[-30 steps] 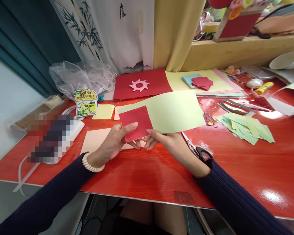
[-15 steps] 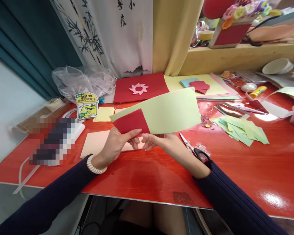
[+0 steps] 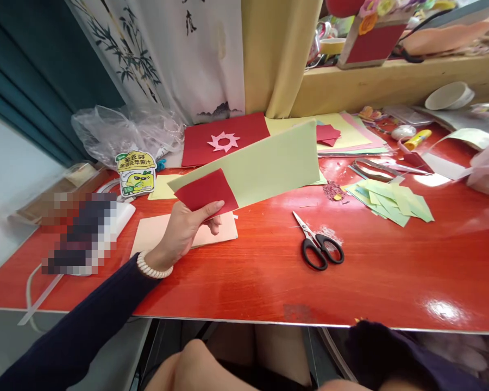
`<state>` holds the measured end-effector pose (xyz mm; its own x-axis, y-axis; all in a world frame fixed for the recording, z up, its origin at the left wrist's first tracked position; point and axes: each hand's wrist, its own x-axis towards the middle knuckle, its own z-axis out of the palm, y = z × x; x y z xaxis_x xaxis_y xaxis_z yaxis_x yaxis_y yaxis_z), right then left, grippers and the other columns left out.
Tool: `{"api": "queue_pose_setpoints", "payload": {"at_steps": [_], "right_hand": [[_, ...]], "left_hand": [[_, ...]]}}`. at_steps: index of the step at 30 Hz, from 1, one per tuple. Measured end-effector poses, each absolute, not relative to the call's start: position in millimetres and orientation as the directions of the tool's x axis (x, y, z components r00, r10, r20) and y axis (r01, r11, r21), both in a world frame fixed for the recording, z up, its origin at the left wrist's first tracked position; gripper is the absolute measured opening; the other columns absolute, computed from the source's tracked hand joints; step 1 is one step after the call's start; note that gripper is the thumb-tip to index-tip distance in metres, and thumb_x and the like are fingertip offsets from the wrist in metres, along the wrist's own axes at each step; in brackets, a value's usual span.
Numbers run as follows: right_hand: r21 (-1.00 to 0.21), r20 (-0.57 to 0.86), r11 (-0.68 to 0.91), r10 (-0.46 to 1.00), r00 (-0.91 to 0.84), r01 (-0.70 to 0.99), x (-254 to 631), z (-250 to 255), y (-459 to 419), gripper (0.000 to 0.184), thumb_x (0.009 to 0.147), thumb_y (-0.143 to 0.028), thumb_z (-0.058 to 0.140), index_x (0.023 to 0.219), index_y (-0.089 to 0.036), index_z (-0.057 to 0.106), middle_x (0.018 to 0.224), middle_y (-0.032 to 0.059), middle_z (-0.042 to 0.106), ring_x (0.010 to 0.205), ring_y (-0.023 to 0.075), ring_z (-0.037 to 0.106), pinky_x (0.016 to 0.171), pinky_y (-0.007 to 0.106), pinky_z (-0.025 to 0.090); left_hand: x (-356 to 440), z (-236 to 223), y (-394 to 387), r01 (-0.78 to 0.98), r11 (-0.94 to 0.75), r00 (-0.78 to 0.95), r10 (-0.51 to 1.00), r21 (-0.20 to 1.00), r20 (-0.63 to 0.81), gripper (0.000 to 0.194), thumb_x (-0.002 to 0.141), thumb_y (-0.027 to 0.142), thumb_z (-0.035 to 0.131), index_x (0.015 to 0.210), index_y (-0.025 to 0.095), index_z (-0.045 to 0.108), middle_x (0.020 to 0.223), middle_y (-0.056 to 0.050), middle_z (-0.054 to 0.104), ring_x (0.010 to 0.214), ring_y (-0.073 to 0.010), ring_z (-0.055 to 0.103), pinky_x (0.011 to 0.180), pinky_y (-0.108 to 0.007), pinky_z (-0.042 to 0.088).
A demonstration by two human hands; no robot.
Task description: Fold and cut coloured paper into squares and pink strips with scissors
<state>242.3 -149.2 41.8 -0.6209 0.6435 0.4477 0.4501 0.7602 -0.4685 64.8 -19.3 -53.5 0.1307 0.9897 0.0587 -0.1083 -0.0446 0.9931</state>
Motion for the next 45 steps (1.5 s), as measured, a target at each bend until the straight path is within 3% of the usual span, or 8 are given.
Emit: {"api": "queue_pose_setpoints", "payload": {"at_steps": [3,6,10,11,13,15,24,45], "right_hand": [[-0.45,0.442,0.793,0.597,-0.67,0.411,235.7,45.1,-137.2,0.024,0.084,-0.024,0.05,0.078,-0.039,0.067,0.06,-0.0018,0.065,0.057,0.0176,0.06,0.042,0.033,0.043],[-0.536,0.28,0.725,0.636,-0.719,0.432,230.5,36.7,-108.0,0.021,0.081,-0.016,0.053,0.065,-0.026,0.063,0.057,0.0008,0.063,0.048,0.0132,0.053,0.044,0.029,0.041],[-0.729,-0.005,0.449,0.751,-0.66,0.516,233.6,2.2,-54.6,0.018,0.085,-0.015,0.048,0.078,-0.019,0.064,0.067,0.001,0.065,0.053,0.0103,0.059,0.048,0.022,0.043],[-0.824,-0.066,0.273,0.825,-0.562,0.497,235.2,-9.4,-42.4,0.015,0.087,-0.021,0.049,0.085,-0.017,0.064,0.071,0.0021,0.066,0.055,0.0104,0.061,0.049,0.021,0.045],[-0.955,-0.164,-0.035,0.889,-0.427,0.296,237.8,-31.5,-23.4,0.02,0.089,-0.033,0.052,0.094,-0.016,0.06,0.081,0.0042,0.067,0.054,0.0104,0.062,0.052,0.023,0.051],[-0.987,-0.162,-0.152,0.917,-0.365,0.057,238.9,-48.2,-13.3,0.028,0.088,-0.043,0.053,0.085,-0.015,0.059,0.081,0.0049,0.067,0.053,0.0103,0.063,0.053,0.024,0.052],[-0.959,-0.049,-0.148,0.925,-0.376,-0.24,238.1,-59.5,-15.7,0.035,0.088,-0.04,0.056,0.075,-0.012,0.071,0.068,0.0073,0.071,0.059,0.0123,0.065,0.061,0.024,0.053],[-0.984,-0.075,-0.114,0.962,-0.262,-0.134,238.4,-59.0,-18.5,0.027,0.079,-0.038,0.067,0.073,-0.012,0.074,0.063,0.0073,0.071,0.057,0.0157,0.067,0.062,0.028,0.056]], "left_hand": [[65.6,-54.6,-20.2,-0.082,-0.033,0.139,0.989,0.996,0.044,0.029,0.076,0.034,0.069,0.057,0.012,0.064,0.052,-0.001,0.063,0.043,-0.0096,0.057,0.05,-0.023,0.048],[66.2,-54.5,-20.6,-0.09,-0.027,0.152,0.988,0.996,0.041,0.029,0.076,0.033,0.069,0.057,0.012,0.064,0.051,-0.001,0.062,0.043,-0.0092,0.056,0.05,-0.022,0.048],[67.1,-55.0,-19.9,-0.155,-0.082,0.077,0.993,0.984,0.095,0.023,0.077,0.03,0.068,0.062,0.013,0.065,0.056,0.0,0.063,0.046,-0.0095,0.057,0.048,-0.022,0.047],[67.3,-55.3,-19.6,-0.171,-0.092,0.068,0.992,0.981,0.105,0.023,0.078,0.03,0.067,0.063,0.014,0.064,0.056,0.001,0.062,0.046,-0.0094,0.056,0.048,-0.022,0.047],[67.5,-56.2,-19.2,-0.194,-0.093,0.077,0.991,0.977,0.11,0.023,0.08,0.03,0.065,0.064,0.014,0.063,0.056,0.001,0.061,0.046,-0.009,0.055,0.047,-0.022,0.046],[67.7,-57.3,-19.1,-0.188,-0.071,0.091,0.992,0.98,0.09,0.023,0.08,0.031,0.065,0.065,0.014,0.062,0.057,0.001,0.061,0.046,-0.0089,0.054,0.047,-0.022,0.046],[70.4,-55.8,-22.6,-0.095,-0.033,0.156,0.987,0.995,0.047,0.03,0.079,0.034,0.065,0.058,0.014,0.061,0.052,0.001,0.06,0.047,-0.0087,0.054,0.052,-0.023,0.046],[70.1,-53.0,-22.5,-0.044,-0.028,0.208,0.977,0.999,0.037,0.034,0.081,0.037,0.063,0.055,0.014,0.059,0.05,0.001,0.059,0.045,-0.0086,0.054,0.056,-0.023,0.047]]}}
